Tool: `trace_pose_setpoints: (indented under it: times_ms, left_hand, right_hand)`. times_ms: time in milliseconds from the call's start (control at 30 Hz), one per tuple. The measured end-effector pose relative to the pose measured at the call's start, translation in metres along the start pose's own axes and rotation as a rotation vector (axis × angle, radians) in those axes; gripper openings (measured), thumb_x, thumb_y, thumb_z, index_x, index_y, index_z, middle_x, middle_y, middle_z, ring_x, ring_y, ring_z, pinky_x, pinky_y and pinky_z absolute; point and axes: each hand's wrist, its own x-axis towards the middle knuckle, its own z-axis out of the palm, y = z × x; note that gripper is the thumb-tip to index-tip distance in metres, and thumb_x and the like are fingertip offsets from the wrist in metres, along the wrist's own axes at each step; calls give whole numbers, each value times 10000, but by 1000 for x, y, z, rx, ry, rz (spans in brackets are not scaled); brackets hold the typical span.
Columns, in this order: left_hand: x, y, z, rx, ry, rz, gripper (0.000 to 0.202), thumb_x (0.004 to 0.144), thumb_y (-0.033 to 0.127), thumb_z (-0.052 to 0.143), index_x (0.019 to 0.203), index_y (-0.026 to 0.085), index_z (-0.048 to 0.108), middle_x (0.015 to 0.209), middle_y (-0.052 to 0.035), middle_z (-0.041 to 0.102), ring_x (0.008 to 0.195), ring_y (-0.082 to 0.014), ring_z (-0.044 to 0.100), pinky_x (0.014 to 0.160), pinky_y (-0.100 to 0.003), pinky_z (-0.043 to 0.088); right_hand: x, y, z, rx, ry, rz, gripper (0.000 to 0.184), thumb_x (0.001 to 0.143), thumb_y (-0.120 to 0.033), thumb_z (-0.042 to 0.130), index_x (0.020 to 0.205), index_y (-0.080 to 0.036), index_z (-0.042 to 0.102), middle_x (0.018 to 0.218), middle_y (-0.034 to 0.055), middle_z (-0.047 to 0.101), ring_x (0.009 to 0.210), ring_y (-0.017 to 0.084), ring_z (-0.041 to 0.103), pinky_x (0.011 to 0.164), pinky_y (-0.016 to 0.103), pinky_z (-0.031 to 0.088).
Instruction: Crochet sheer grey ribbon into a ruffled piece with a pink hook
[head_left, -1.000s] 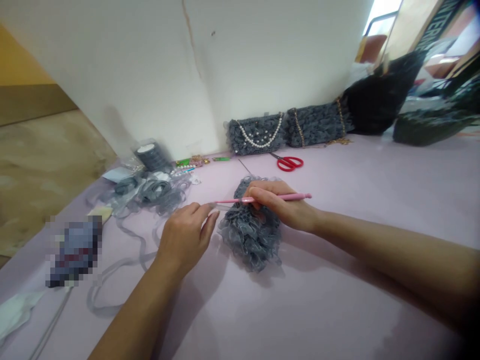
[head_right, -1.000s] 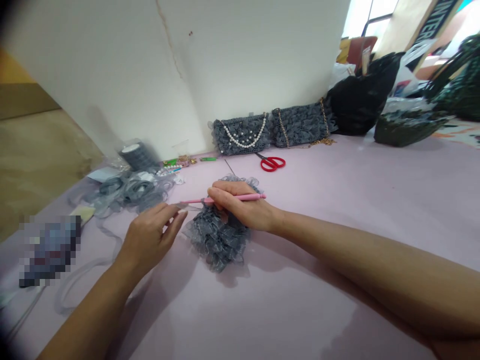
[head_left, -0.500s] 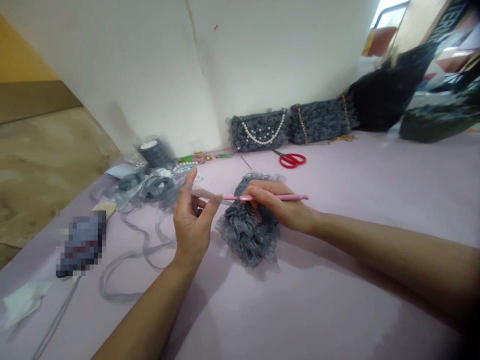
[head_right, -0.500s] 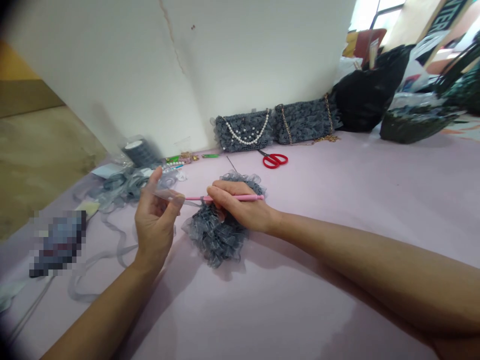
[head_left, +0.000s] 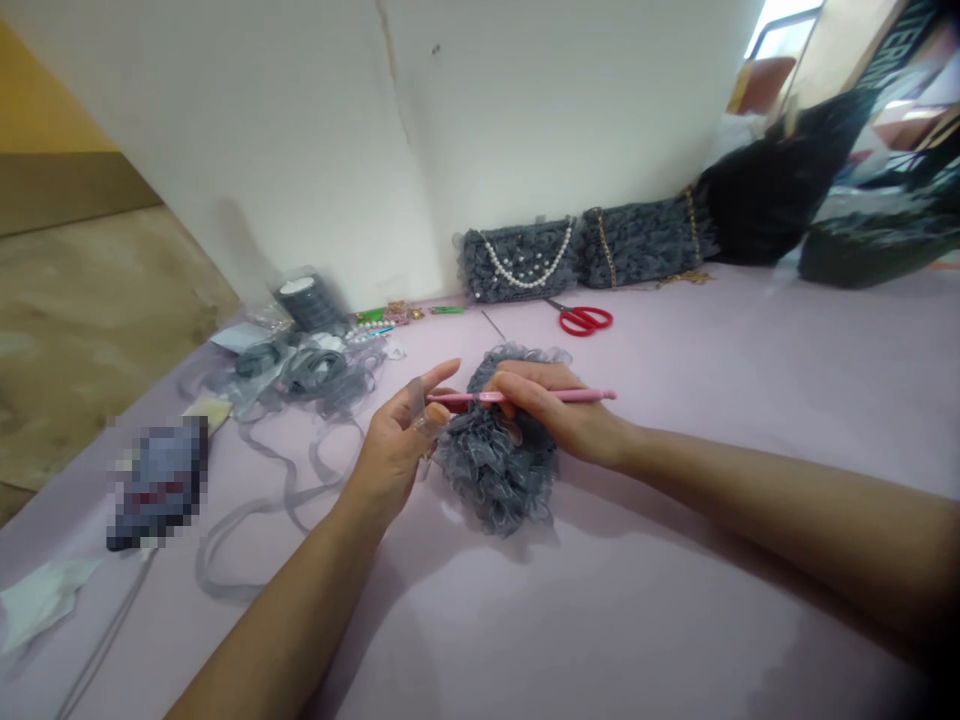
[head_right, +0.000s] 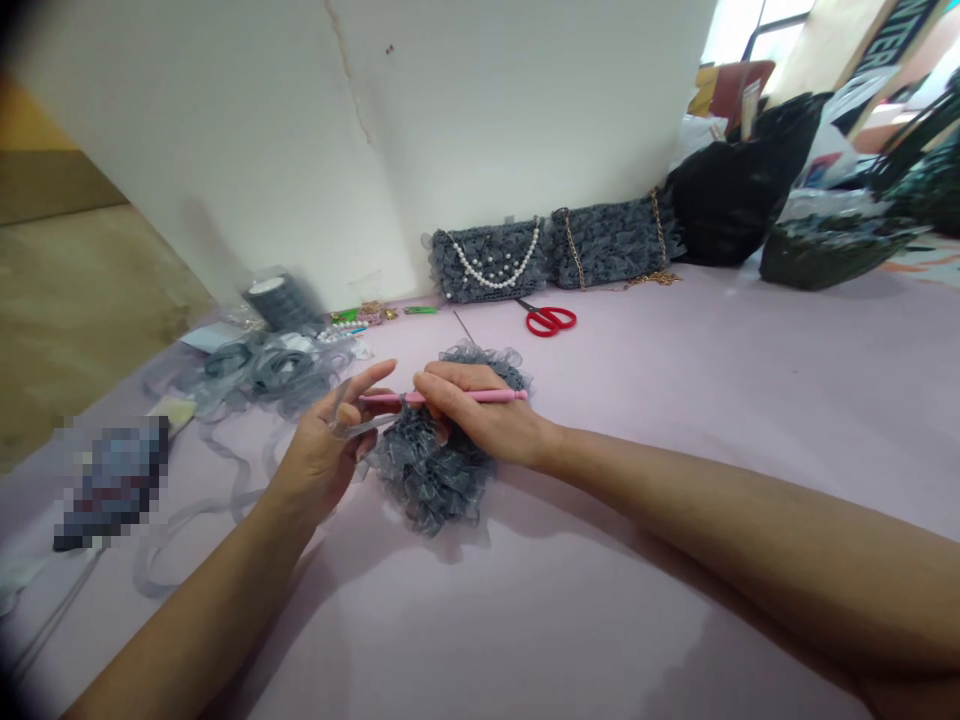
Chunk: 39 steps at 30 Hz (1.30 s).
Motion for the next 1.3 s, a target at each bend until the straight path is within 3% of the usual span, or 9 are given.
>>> trace_pose_setpoints:
  times_ms: [200, 400, 567, 733, 867, 1033, 1200, 1300]
  left_hand:
    - [-2, 1, 2, -132, -85, -150, 696, 649, 619, 751, 1233, 255, 648, 905, -52, 698, 784, -168, 609, 599, -233, 411]
    - [-4, -1, 6, -253, -163, -218, 728, 663, 631, 732, 1275, 256, 607, 887, -60, 705, 860, -244, 651, 754, -333, 479]
    - [-6, 0, 9, -300, -38, -305, 771, 627, 635, 757, 1271, 236, 611, 916, -65, 713, 872, -234, 647, 764, -327, 487]
    - [-5, -1, 7, -410, 3, -343, 754, 601, 493, 845, 1256, 210, 601, 890, -35, 712, 823, -173, 644, 760, -278, 488]
    - [-5, -7, -2, -434, -108, -306, 808, 630, 348, 862, 1350, 225, 515, 892, -6, 688, 845, -159, 640, 794, -275, 477]
    - [-7, -4, -8, -287, -252, -292, 964, 661, 268, 843, 1481, 255, 335, 950, -17, 671, 887, -161, 625, 834, -284, 448]
    - [-10, -2, -8, -136, -366, -271, 963, 668, 228, 831, 1487, 305, 330, 992, -16, 657, 959, -183, 599, 886, -318, 426]
    - [-11, -3, -9, -74, -369, -272, 1004, 650, 213, 842, 1496, 300, 308, 1027, -20, 654, 993, -190, 586, 909, -320, 411]
  right_hand:
    - [0, 4, -1, -7, -33, -36, 403, 985, -349, 384, 629, -174, 456, 652, -19, 515, 629, 98, 469, 604, 243, 358]
    - [-2, 6, -2, -41, -84, -76, 401, 999, -352, 366, 651, -181, 470, 692, -11, 536, 655, 106, 487, 622, 251, 382]
    - [-2, 3, 0, -71, -84, -60, 411, 1008, -368, 356, 674, -180, 504, 689, -9, 557, 652, 110, 511, 622, 255, 395]
    - [-4, 4, 4, -111, -65, -61, 393, 1005, -353, 375, 701, -175, 550, 684, -3, 617, 645, 109, 545, 635, 255, 403]
    - [-7, 8, 8, -122, -35, -73, 325, 999, -326, 379, 806, -176, 593, 695, 3, 616, 658, 121, 554, 610, 252, 407]
    - [-11, 8, 10, -179, -58, -160, 319, 993, -326, 373, 793, -183, 577, 736, 21, 625, 676, 135, 563, 624, 266, 416]
    - [-15, 10, 13, -225, -118, -328, 235, 987, -262, 374, 856, -193, 556, 844, 36, 642, 695, 129, 562, 626, 265, 420]
    - [-14, 15, 14, -267, -153, -417, 184, 974, -215, 389, 875, -188, 542, 867, 42, 642, 724, 127, 571, 644, 257, 433]
